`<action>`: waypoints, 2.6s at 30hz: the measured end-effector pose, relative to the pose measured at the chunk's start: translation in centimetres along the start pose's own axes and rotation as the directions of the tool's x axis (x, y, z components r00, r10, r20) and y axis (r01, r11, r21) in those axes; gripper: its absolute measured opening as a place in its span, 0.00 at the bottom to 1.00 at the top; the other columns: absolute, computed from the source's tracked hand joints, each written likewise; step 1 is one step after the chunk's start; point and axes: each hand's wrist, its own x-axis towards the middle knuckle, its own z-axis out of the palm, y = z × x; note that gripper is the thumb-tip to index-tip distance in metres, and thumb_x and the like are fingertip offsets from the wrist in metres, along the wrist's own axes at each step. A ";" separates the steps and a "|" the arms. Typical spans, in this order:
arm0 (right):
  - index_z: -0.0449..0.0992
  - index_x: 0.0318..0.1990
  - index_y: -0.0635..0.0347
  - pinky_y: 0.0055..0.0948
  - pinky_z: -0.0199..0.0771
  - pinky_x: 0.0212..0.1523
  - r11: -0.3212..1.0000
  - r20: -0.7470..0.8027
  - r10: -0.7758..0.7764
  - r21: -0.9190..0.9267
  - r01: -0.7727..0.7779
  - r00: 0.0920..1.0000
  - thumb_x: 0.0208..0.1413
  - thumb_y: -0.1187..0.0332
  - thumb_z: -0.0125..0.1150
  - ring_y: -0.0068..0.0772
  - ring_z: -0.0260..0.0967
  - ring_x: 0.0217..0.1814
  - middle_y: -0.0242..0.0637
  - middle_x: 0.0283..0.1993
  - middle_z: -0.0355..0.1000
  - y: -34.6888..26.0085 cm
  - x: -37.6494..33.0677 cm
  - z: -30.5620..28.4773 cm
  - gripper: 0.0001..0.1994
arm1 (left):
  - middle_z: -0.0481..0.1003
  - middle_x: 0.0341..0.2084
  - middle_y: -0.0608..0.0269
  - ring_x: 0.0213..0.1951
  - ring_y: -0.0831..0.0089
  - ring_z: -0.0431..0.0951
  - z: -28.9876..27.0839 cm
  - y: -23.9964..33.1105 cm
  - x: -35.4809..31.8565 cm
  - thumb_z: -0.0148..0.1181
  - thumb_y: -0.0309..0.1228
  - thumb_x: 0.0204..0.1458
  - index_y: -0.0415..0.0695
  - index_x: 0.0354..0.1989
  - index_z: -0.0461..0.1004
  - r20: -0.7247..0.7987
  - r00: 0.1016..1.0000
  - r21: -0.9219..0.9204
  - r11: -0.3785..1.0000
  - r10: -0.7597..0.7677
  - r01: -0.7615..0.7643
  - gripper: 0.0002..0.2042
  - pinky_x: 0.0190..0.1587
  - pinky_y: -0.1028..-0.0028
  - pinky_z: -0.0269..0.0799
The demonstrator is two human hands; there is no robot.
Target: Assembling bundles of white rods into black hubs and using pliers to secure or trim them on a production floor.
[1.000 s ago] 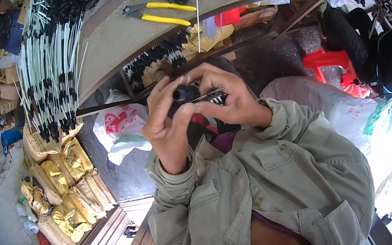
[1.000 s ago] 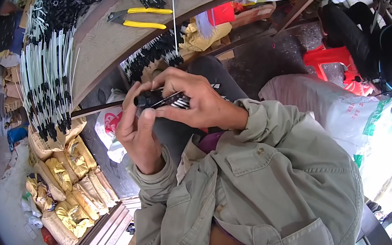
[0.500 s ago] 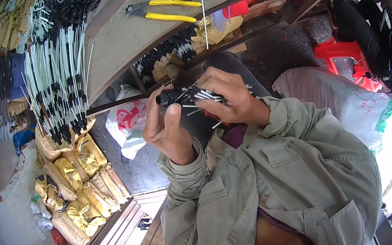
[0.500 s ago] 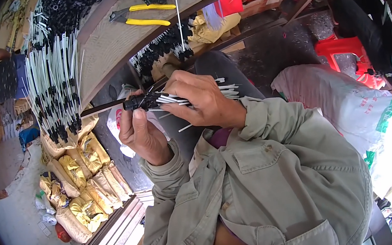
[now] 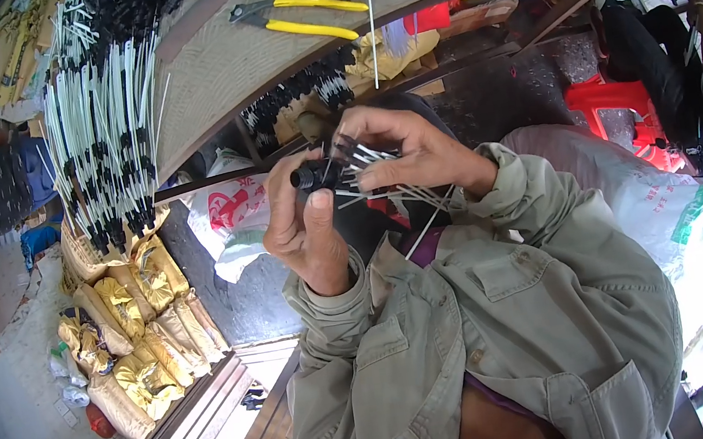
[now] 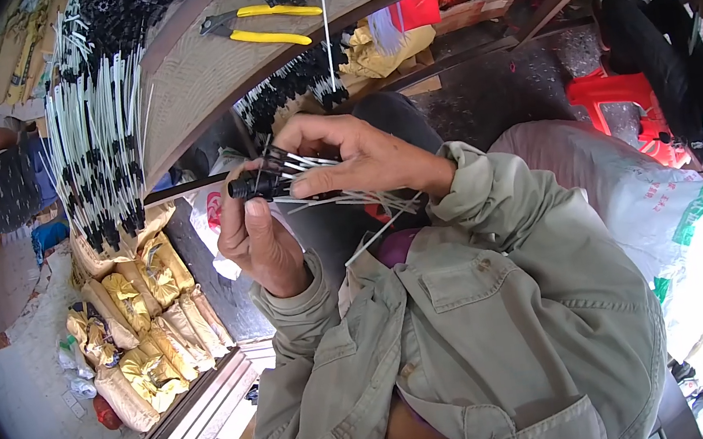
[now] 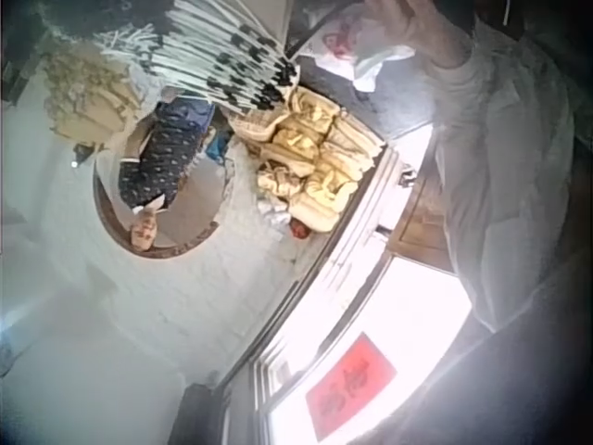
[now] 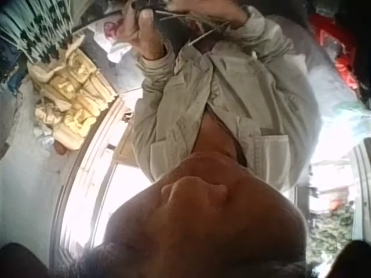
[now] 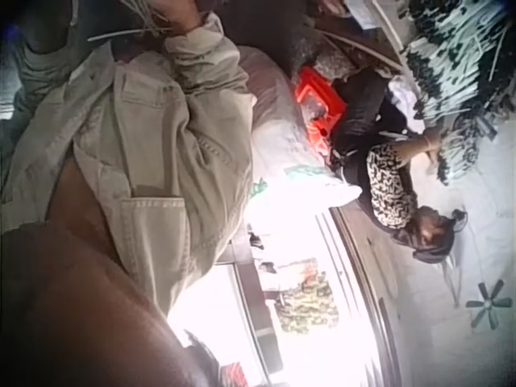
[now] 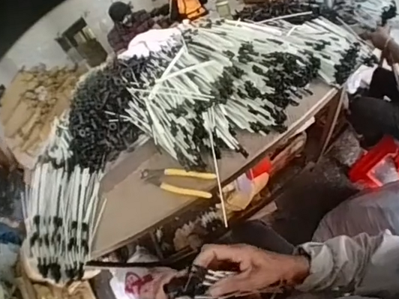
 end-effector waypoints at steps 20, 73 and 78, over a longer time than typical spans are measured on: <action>0.67 0.40 0.62 0.21 0.61 0.41 0.997 0.106 0.012 -0.075 -0.004 0.994 0.46 0.73 0.62 0.20 0.61 0.40 0.30 0.39 0.63 -0.1 0.2 0.3 0.14 | 0.69 0.40 0.55 0.41 0.68 0.68 -0.1 0.1 -0.8 0.55 0.25 0.48 0.31 0.42 0.68 0.091 0.995 0.106 0.993 0.040 -0.050 0.14 0.48 0.72 0.60; 0.75 0.35 0.58 0.25 0.61 0.24 -0.089 0.332 -0.444 -0.941 0.327 0.832 0.35 0.75 0.65 0.28 0.62 0.22 0.30 0.29 0.68 -0.4 -0.9 1.8 0.14 | 0.72 0.25 0.68 0.28 0.85 0.67 1.1 -1.5 2.4 0.64 0.20 0.41 0.36 0.27 0.71 -0.329 0.944 -0.028 1.000 -0.011 0.002 0.07 0.32 0.84 0.63; 0.74 0.29 0.58 0.27 0.66 0.28 0.530 0.008 -0.277 -0.833 0.159 0.961 0.40 0.74 0.65 0.31 0.66 0.25 0.34 0.25 0.68 -1.0 -0.5 2.0 0.07 | 0.70 0.23 0.70 0.26 0.86 0.65 1.0 -1.6 2.4 0.65 0.21 0.41 0.36 0.26 0.70 -0.331 0.943 0.048 0.999 0.030 -0.015 0.08 0.30 0.85 0.62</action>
